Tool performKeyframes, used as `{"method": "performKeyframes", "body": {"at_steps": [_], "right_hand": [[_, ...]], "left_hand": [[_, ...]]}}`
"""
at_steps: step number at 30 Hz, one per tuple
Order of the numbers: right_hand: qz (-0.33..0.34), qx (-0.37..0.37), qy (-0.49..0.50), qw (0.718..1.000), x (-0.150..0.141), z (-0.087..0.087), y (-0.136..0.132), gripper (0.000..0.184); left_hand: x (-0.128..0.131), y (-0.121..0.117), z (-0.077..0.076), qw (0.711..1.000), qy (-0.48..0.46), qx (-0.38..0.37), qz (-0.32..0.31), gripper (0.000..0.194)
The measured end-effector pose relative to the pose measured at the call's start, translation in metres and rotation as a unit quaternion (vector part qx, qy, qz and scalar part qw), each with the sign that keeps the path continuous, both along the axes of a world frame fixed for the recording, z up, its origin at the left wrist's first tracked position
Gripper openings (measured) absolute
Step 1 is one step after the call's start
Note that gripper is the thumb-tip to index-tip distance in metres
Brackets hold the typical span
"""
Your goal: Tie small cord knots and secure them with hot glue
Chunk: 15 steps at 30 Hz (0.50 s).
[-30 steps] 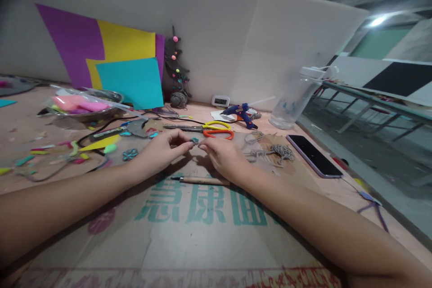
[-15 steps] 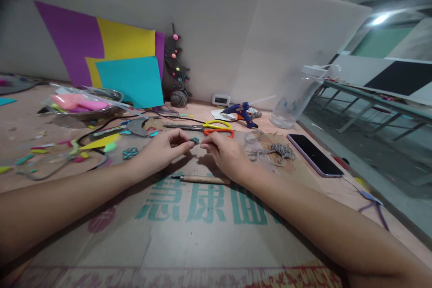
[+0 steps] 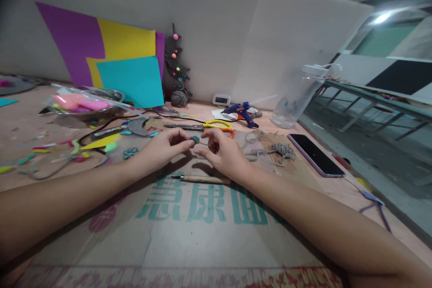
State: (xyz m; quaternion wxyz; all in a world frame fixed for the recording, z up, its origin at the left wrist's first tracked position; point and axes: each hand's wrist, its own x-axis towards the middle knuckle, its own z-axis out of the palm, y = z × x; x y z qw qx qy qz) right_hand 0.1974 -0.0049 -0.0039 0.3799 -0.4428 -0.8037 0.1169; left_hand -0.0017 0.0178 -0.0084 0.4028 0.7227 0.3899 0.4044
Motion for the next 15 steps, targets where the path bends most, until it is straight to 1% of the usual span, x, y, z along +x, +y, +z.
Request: {"method": "performKeyframes", "body": {"at_steps": [6,12,15], "right_hand": [[-0.015,0.041,-0.014,0.999,0.0036,-0.0029,0.0010,0.017],[0.001,0.095,-0.037,0.995,0.0047,-0.0019,0.0014,0.011],[0.001,0.091,-0.052,0.994,0.0040,0.0001,0.0007,0.013]], "left_hand": [[-0.0003,-0.0002,-0.0002,1.000,-0.006,-0.018,-0.006,0.024],[-0.0005,0.0005,-0.0010,1.000,-0.001,-0.011,0.001,0.024],[-0.0003,0.0000,-0.0007,1.000,0.003,-0.011,-0.001,0.024]]}}
